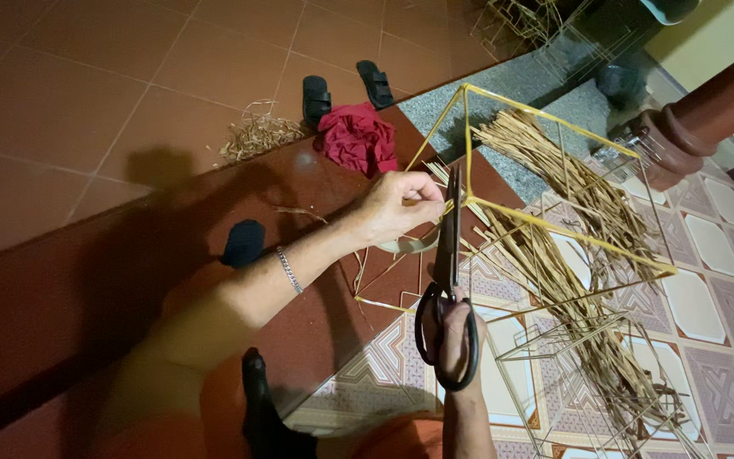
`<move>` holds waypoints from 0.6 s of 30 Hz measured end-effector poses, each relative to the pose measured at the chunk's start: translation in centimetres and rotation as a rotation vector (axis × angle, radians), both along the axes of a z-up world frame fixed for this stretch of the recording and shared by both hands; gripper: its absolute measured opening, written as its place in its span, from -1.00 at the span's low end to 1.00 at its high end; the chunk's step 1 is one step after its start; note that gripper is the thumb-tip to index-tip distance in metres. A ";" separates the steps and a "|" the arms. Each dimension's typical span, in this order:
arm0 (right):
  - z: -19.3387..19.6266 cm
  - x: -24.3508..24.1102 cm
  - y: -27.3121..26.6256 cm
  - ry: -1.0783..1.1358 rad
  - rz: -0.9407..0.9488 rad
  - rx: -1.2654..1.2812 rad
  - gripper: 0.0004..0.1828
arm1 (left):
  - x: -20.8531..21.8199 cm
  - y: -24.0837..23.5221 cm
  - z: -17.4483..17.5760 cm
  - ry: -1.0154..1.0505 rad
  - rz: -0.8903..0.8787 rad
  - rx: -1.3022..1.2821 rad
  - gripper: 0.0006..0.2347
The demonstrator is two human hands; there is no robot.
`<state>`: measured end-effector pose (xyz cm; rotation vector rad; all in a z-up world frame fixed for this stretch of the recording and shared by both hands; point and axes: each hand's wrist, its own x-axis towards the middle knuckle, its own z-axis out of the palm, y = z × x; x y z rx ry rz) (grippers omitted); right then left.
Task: The person assembles a rectangular bamboo frame by hand, using tape to secure joints and scissors to trim excess material. They repeatedly adjust the frame's shape and reinforce corners while sitting on the floor.
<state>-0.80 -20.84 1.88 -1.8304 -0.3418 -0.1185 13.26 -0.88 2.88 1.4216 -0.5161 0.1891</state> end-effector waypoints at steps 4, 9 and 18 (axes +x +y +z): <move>-3.4 0.2 -0.4 0.087 0.113 0.133 -0.28 | 0.0 1.7 -2.7 0.109 -0.010 0.141 -0.94; -13.7 -1.6 -1.5 0.261 0.217 0.140 -0.46 | -1.4 6.0 -8.2 0.104 -0.006 0.489 -0.85; -26.1 -6.6 4.8 0.108 0.129 -0.649 -0.38 | -2.1 11.4 -10.3 0.271 0.282 0.628 -0.83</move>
